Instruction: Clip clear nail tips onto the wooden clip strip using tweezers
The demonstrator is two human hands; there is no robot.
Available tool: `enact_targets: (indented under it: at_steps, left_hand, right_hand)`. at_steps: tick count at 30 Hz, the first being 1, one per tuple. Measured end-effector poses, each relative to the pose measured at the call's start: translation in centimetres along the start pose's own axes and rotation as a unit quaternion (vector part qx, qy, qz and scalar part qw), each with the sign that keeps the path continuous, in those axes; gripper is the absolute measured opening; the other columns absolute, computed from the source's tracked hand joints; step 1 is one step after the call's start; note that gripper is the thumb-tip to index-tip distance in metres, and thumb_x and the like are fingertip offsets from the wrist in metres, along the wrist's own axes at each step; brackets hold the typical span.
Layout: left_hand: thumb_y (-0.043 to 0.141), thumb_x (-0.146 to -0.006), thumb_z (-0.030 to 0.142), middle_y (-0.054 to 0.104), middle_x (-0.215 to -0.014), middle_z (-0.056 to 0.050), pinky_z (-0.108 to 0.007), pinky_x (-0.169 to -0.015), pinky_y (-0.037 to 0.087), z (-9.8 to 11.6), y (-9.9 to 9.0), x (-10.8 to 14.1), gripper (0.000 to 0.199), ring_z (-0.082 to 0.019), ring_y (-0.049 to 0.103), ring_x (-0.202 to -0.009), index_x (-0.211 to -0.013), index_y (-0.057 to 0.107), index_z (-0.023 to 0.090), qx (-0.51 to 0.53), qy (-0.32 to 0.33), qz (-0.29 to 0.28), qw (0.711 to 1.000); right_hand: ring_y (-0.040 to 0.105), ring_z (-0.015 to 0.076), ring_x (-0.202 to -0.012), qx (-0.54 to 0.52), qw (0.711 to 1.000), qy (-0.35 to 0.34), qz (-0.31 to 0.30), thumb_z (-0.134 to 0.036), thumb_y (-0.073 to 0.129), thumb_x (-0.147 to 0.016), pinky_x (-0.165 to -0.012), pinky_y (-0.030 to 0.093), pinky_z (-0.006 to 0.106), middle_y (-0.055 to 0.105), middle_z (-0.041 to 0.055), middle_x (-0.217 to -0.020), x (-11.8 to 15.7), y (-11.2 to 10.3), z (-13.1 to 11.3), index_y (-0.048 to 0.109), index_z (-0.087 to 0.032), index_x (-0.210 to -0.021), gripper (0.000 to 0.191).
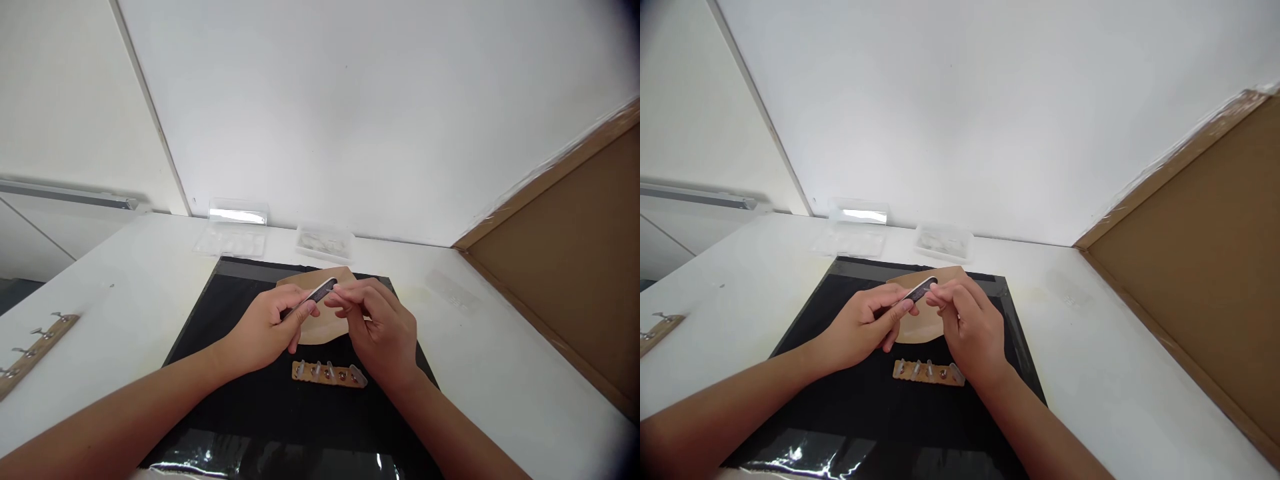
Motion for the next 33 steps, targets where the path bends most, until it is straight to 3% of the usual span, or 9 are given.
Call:
enact_targets:
  at_steps: [3,8,13,18,23,26,33]
  left_hand:
    - [0.049,-0.105,0.048,0.061,-0.059,0.005,-0.026,-0.058,0.045,0.2,0.1,0.0,0.037,-0.010,0.054,-0.045,-0.094,0.072,0.021,0.004,-0.004,-0.007,1.000]
    - [0.049,-0.106,0.046,0.056,-0.057,0.007,-0.022,-0.056,0.044,0.2,0.2,0.1,0.035,-0.007,0.051,-0.044,-0.096,0.071,0.021,-0.008,-0.015,-0.014,1.000]
    - [0.051,-0.106,0.040,0.060,-0.073,0.006,-0.019,-0.049,0.043,0.1,0.5,0.1,0.031,-0.003,0.051,-0.040,-0.095,0.071,0.020,0.010,-0.015,-0.008,1.000]
    - [0.051,-0.105,0.034,0.059,-0.082,0.004,-0.020,-0.050,0.047,0.1,0.4,0.2,0.030,-0.001,0.054,-0.040,-0.092,0.072,0.017,0.001,-0.004,0.009,1.000]
    - [0.050,-0.105,0.027,0.059,-0.080,0.002,-0.024,-0.059,0.051,1.3,0.0,0.3,0.029,-0.005,0.055,-0.047,-0.091,0.073,0.016,-0.056,0.064,0.043,0.995]
    - [0.050,-0.105,0.024,0.061,-0.081,-0.001,-0.024,-0.062,0.050,2.6,-0.4,0.4,0.028,-0.010,0.060,-0.062,-0.090,0.073,0.017,-0.085,0.116,0.071,0.987]
    - [0.051,-0.104,0.017,0.060,-0.080,-0.002,-0.024,-0.066,0.047,3.4,-0.5,0.6,0.026,-0.012,0.058,-0.071,-0.089,0.072,0.015,-0.119,0.151,0.090,0.977]
  right_hand:
    - [0.068,0.0123,-0.067,0.018,1.000,0.006,-0.002,-0.021,0.060,-0.104,-0.060,0.056,0.027,0.074,0.0010,-0.093,0.1,0.2,0.4,0.069,-0.026,-0.097,0.012]
    - [0.068,0.0149,-0.078,0.077,0.996,-0.032,0.019,-0.020,0.064,-0.102,-0.063,0.051,0.026,0.073,0.0006,-0.087,0.1,0.5,0.2,0.063,-0.023,-0.094,0.009]
    - [0.064,0.0173,-0.074,0.132,0.991,-0.006,0.034,-0.022,0.060,-0.103,-0.063,0.045,0.030,0.068,0.0013,-0.083,-0.3,0.6,1.1,0.056,-0.023,-0.091,0.013]
    - [0.061,0.0196,-0.073,0.167,0.984,-0.064,0.013,-0.019,0.058,-0.102,-0.070,0.042,0.036,0.067,0.0024,-0.083,-0.1,1.4,0.0,0.049,-0.023,-0.088,0.017]
    - [0.061,0.0184,-0.071,0.160,0.982,-0.099,-0.034,-0.016,0.059,-0.101,-0.070,0.040,0.035,0.068,0.0020,-0.083,0.2,2.5,-0.9,0.046,-0.024,-0.087,0.020]
    - [0.059,0.0190,-0.072,0.160,0.984,-0.078,-0.008,-0.015,0.058,-0.101,-0.071,0.041,0.035,0.066,0.0015,-0.082,-0.3,1.8,-0.6,0.047,-0.024,-0.088,0.019]
    - [0.057,0.0185,-0.071,0.136,0.986,-0.091,-0.038,-0.015,0.058,-0.101,-0.072,0.041,0.035,0.063,0.0000,-0.079,-0.5,2.5,-1.0,0.045,-0.024,-0.087,0.021]
Point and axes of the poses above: each hand's wrist, its own x-axis away from the middle knuckle, its own y-axis out of the palm, z = x × y, the point moved 10 cm from there along -x, towards the middle knuckle
